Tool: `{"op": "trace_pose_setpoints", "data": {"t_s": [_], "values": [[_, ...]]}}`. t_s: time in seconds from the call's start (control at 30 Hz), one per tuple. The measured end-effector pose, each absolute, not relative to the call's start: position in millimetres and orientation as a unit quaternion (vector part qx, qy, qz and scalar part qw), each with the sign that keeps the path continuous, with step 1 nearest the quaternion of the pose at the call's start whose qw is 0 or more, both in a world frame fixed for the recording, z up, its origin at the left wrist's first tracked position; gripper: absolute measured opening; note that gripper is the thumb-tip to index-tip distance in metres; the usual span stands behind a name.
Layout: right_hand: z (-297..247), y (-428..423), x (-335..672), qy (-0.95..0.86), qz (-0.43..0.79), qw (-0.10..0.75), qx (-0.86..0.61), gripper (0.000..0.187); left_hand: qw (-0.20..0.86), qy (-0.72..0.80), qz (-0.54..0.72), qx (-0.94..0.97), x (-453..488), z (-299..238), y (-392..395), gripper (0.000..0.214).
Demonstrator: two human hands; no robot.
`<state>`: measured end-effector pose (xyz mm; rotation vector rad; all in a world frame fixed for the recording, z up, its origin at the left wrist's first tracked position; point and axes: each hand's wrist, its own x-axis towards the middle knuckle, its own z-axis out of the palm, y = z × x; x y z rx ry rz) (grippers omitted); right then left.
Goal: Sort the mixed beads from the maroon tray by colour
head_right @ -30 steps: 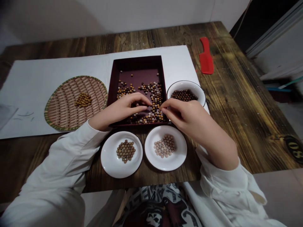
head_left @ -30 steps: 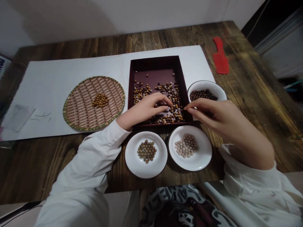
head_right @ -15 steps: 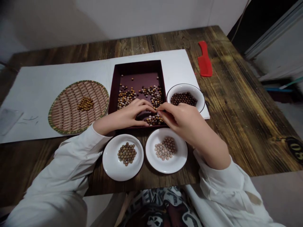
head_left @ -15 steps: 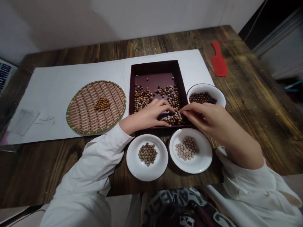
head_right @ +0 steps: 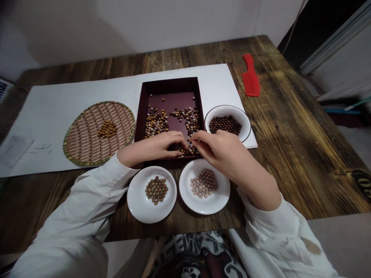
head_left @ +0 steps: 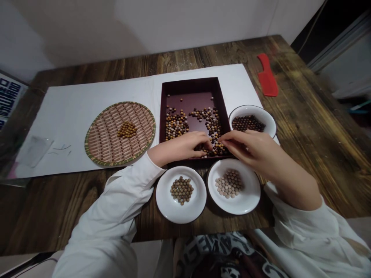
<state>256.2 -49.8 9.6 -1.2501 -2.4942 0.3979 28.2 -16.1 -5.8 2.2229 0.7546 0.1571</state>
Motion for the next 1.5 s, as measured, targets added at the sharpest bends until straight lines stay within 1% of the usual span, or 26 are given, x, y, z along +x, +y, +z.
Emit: {"op": "trace_pose_setpoints", "data": {"t_s": [0.33, 0.53, 0.67, 0.77, 0.87, 1.1, 1.23, 1.5], "values": [[8, -51, 255, -0.872, 0.142, 0.156, -0.442, 0.023, 0.367, 0.311, 0.089, 0.872, 28, -11, -15, 0.013], [9, -53, 255, -0.869, 0.152, 0.15, -0.446, 0.024, 0.369, 0.323, 0.092, 0.867, 28, -10, -16, 0.012], [6, -52, 256, -0.875, 0.136, 0.156, -0.439, 0.025, 0.38, 0.338, 0.109, 0.854, 28, -9, -17, 0.011], [5, -52, 255, -0.882, 0.107, 0.171, -0.425, 0.027, 0.405, 0.338, 0.129, 0.84, 29, -7, -18, 0.01], [7, -54, 251, -0.893, 0.088, 0.18, -0.402, 0.024, 0.44, 0.34, 0.148, 0.818, 28, -2, -19, 0.009], [9, -58, 247, -0.917, 0.06, 0.195, -0.343, 0.02, 0.546, 0.318, 0.152, 0.76, 25, 9, -19, 0.013], [10, -58, 246, -0.926, 0.053, 0.214, -0.306, 0.02, 0.579, 0.309, 0.15, 0.74, 25, 12, -19, 0.014], [11, -60, 244, -0.92, 0.063, 0.237, -0.305, 0.015, 0.617, 0.29, 0.149, 0.717, 23, 11, -18, 0.018]]}}
